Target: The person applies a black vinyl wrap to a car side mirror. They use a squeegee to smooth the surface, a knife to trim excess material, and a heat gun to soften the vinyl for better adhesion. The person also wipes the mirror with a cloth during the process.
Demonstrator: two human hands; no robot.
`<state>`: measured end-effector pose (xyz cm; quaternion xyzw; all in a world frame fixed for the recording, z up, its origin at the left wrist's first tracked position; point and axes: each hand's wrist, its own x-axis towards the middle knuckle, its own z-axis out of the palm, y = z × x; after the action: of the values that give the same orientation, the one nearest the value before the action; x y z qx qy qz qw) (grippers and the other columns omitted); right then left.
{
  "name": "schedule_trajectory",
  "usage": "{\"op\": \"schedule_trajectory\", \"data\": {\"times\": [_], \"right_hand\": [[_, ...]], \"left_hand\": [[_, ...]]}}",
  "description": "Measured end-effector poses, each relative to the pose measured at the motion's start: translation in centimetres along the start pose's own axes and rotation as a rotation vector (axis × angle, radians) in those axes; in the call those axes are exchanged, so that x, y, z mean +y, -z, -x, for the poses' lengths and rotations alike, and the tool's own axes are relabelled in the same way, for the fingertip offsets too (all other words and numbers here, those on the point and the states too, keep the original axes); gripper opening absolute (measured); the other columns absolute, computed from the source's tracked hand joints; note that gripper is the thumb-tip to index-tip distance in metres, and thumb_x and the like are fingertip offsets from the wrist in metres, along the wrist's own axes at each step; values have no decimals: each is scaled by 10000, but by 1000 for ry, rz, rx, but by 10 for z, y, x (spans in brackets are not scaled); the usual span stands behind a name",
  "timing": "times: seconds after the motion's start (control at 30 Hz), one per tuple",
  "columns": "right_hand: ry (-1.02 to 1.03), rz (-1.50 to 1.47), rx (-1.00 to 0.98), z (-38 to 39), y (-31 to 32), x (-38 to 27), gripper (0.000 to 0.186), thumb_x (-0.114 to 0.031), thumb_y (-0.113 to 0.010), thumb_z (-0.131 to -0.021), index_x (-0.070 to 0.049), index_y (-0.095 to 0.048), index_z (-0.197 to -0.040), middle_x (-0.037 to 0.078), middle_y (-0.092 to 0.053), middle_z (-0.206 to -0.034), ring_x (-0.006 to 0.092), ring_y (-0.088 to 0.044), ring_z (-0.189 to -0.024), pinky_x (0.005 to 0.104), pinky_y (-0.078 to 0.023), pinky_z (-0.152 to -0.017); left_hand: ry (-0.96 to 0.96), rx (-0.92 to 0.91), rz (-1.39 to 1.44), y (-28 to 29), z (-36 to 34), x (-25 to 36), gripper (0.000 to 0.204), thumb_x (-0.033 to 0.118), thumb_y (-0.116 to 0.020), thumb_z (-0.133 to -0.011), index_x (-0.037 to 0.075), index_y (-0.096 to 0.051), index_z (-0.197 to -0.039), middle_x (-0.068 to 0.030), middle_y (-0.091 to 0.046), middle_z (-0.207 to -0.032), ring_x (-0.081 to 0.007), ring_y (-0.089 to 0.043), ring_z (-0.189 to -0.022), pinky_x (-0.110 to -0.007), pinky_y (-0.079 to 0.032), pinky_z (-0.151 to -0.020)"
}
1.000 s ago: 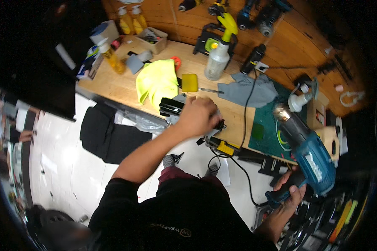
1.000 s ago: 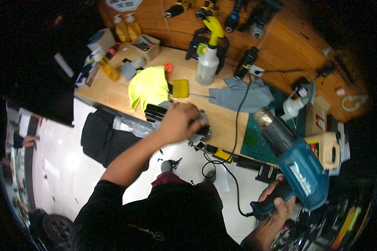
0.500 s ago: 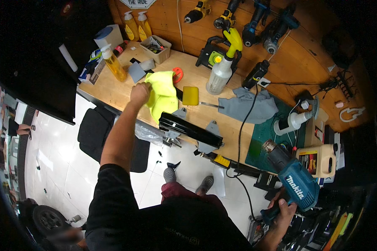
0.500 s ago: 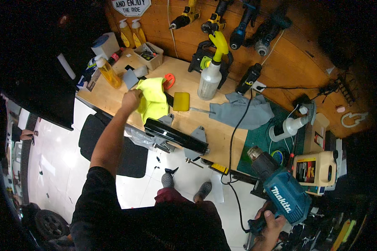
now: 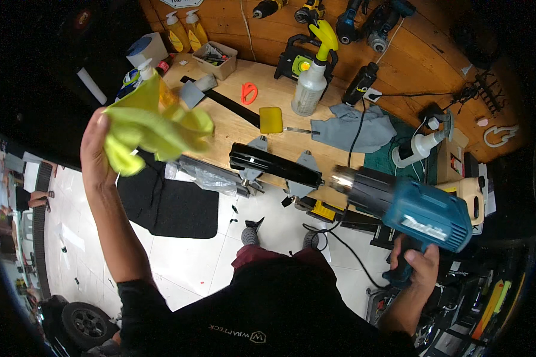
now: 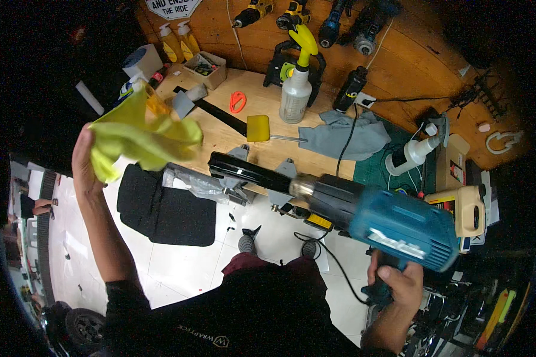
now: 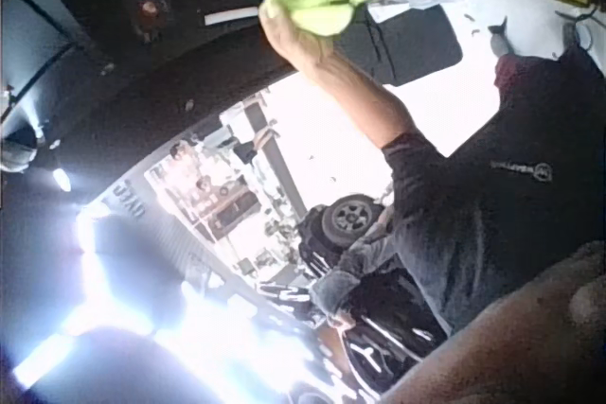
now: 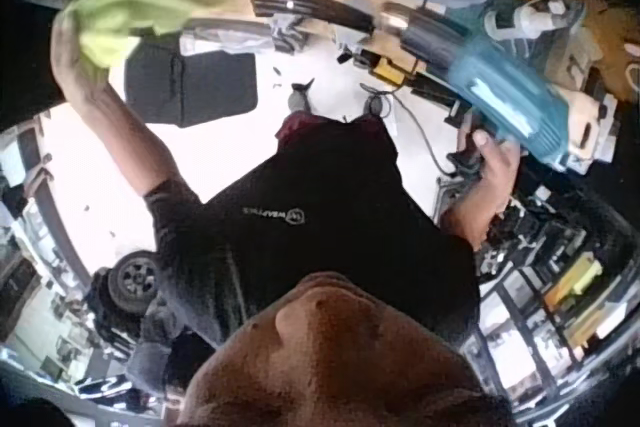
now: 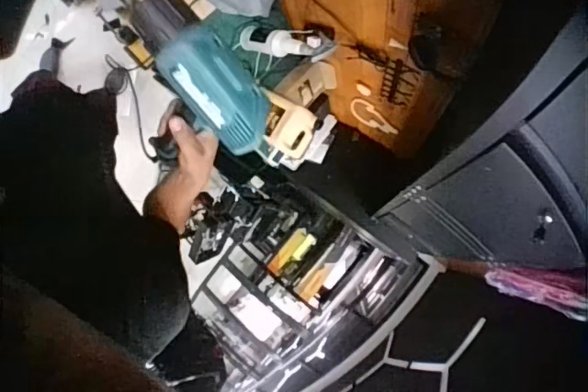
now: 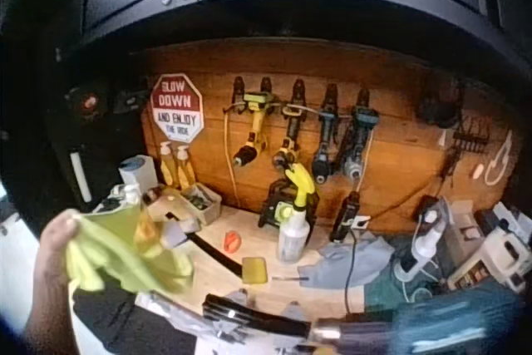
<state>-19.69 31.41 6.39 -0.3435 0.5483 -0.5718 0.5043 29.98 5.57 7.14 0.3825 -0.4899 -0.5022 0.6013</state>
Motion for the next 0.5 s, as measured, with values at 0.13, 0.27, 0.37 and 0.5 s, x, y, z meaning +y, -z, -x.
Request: {"op": "schedule_trajectory", "data": {"times": [0.13,0.27,0.37,0.5], "right_hand": [[1,96,-155,-46,4,2,388,-169,-721,-789,39,-525,-1051,91,-580,-753,163,-567,-613,277,-462,-560],[-143,262,-374,-73,51,15,367,-165,-676,-830,33,-514,-1093,91,-571,-815,164,-573,-624,287,-483,-560],[-52,89,-452,-92,66,23,298,-184,-640,-861,14,-532,-1056,80,-567,-819,153,-567,-633,284,-481,-561],[-90,112,-568,-117,81,28,299,-189,-624,-861,7,-526,-1063,72,-563,-804,135,-563,-620,271,-474,-558]], "left_hand": [[75,185,220,-17,59,-44,287,201,-547,-966,-14,-574,-1154,-139,-670,-998,-201,-681,-857,-319,-570,-780],[125,248,42,-63,98,-50,187,111,-565,-947,2,-592,-1096,-107,-676,-961,-170,-674,-822,-291,-568,-740],[6,265,-49,-102,118,-37,116,152,-542,-968,43,-582,-971,-72,-654,-910,-150,-656,-788,-298,-563,-742],[189,131,-693,-203,139,-91,181,185,-564,-958,42,-633,-1046,-50,-635,-961,-152,-616,-864,-302,-500,-804]]}}
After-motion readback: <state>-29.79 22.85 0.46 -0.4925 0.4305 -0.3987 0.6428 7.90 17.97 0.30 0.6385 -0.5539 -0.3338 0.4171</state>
